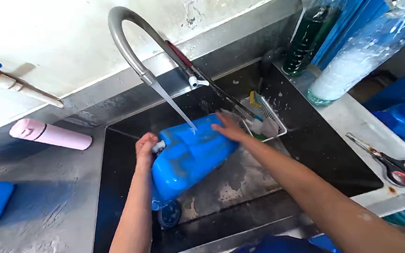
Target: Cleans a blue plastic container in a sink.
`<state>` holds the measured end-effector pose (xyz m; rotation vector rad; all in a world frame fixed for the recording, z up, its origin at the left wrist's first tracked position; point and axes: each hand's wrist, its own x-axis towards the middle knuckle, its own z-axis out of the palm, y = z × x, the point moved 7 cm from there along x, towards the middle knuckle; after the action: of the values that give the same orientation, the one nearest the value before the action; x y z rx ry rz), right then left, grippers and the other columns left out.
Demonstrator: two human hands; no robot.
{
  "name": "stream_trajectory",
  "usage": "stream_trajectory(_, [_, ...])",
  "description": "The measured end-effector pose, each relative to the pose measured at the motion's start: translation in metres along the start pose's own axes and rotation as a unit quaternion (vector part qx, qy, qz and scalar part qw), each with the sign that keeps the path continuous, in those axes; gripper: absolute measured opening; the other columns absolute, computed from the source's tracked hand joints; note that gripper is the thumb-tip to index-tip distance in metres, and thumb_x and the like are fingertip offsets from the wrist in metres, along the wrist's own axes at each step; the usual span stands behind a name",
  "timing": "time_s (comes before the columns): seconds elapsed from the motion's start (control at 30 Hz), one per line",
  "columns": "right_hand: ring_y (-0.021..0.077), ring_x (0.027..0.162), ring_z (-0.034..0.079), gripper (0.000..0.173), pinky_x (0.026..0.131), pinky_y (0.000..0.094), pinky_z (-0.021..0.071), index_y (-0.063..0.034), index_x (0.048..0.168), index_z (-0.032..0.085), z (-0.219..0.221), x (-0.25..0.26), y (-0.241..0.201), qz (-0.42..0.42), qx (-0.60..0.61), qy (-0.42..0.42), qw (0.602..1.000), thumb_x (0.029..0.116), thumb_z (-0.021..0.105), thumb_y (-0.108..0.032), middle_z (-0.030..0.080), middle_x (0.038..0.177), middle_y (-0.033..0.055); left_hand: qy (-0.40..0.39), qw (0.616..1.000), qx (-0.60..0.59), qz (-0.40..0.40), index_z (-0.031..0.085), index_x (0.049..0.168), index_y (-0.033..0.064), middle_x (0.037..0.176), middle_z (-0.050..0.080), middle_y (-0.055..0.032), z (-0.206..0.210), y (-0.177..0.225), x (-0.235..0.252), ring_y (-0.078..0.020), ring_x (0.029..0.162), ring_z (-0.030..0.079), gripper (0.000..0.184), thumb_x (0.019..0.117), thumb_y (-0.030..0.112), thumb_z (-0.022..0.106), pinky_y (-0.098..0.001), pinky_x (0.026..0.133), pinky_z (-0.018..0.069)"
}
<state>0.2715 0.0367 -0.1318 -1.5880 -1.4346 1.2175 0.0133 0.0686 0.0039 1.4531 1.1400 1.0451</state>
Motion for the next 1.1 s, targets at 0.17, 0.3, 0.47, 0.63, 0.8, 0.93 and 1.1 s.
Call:
stream_trajectory(0.17, [0.0339,0.127,0.06,0.065,0.108,0.0501,0.0478,0.0024,0.147,0.046,-0.025,-0.023,0.134,0.194,0.219,0.078,0.953,0.1065,0.048,-0.048,0.058,0.138,0.0272,-0.206,0.947,0.245,0.013,0.059,0.106,-0.0055,0.087,0.062,-0.0116,0.088,0.006,0.04,-0.0172,0.08,0.06,0.015,0.097,0.007,0.061,-0.0361,0.079,0.0523])
stream_trajectory(0.3, [0.0353,0.123,0.061,0.06,0.107,0.0516,0.0463,0.0064,0.137,0.055,-0.039,-0.042,0.146,0.216,0.182,0.145,0.948,0.1093,0.043,-0.046,0.061,0.132,0.0285,-0.31,0.82,0.481,-0.014,0.061,0.107,-0.0109,0.097,0.064,-0.0272,0.14,0.025,0.056,-0.0398,0.096,0.064,0.02,0.0998,0.008,0.063,-0.0578,0.089,0.0485])
stream_trajectory(0.47, [0.0383,0.129,0.056,0.058,0.11,0.0527,0.0417,0.0079,0.14,0.051,-0.046,-0.041,0.134,0.216,0.145,0.144,0.955,0.11,0.044,-0.041,0.057,0.137,0.0313,-0.26,0.886,0.36,-0.134,0.062,0.105,-0.0058,0.084,0.058,-0.0099,0.122,0.017,0.061,-0.015,0.073,0.053,0.038,0.1123,0.019,0.035,-0.033,0.069,0.0456])
stream_trajectory(0.63, [0.0402,0.127,0.056,0.058,0.108,0.0545,0.0425,0.0078,0.142,0.048,-0.039,-0.038,0.144,0.23,0.15,0.144,0.951,0.1096,0.045,-0.04,0.056,0.136,0.0329,-0.127,0.971,0.132,-0.15,0.059,0.096,0.0011,0.081,0.057,-0.0064,0.102,-0.028,0.05,-0.0135,0.073,0.055,0.067,0.1117,0.047,0.012,-0.0336,0.072,0.0493])
stream_trajectory(0.8, [0.0362,0.12,0.059,0.056,0.104,0.0507,0.0463,0.0079,0.141,0.047,-0.026,-0.036,0.154,0.217,0.166,0.147,0.951,0.1092,0.047,-0.038,0.058,0.132,0.0311,-0.048,0.981,0.019,-0.186,0.056,0.088,0.0079,0.071,0.056,-0.001,0.095,-0.042,0.039,-0.0101,0.065,0.055,0.077,0.1073,0.057,0.0,-0.0295,0.065,0.0482])
stream_trajectory(0.93, [0.0446,0.134,0.051,0.05,0.112,0.0571,0.0392,0.0077,0.147,0.044,-0.041,-0.032,0.095,0.171,0.001,0.108,0.979,0.1082,0.049,-0.024,0.053,0.142,0.0339,-0.039,0.982,0.037,-0.181,0.057,0.095,0.0065,0.073,0.056,0.0004,0.088,-0.037,0.029,-0.0069,0.065,0.054,0.074,0.1081,0.054,0.002,-0.0261,0.063,0.0474])
stream_trajectory(1.1, [0.0205,0.092,0.069,0.027,0.085,0.0359,0.0589,0.0077,0.124,0.06,-0.015,-0.005,-0.095,-0.113,0.13,0.061,0.983,0.0994,0.058,-0.001,0.069,0.11,0.018,-0.127,0.953,0.208,-0.18,0.058,0.128,-0.0079,0.111,0.062,-0.0246,0.135,-0.066,0.028,-0.03,0.097,0.059,0.032,0.1103,0.013,0.041,-0.0463,0.088,0.0492])
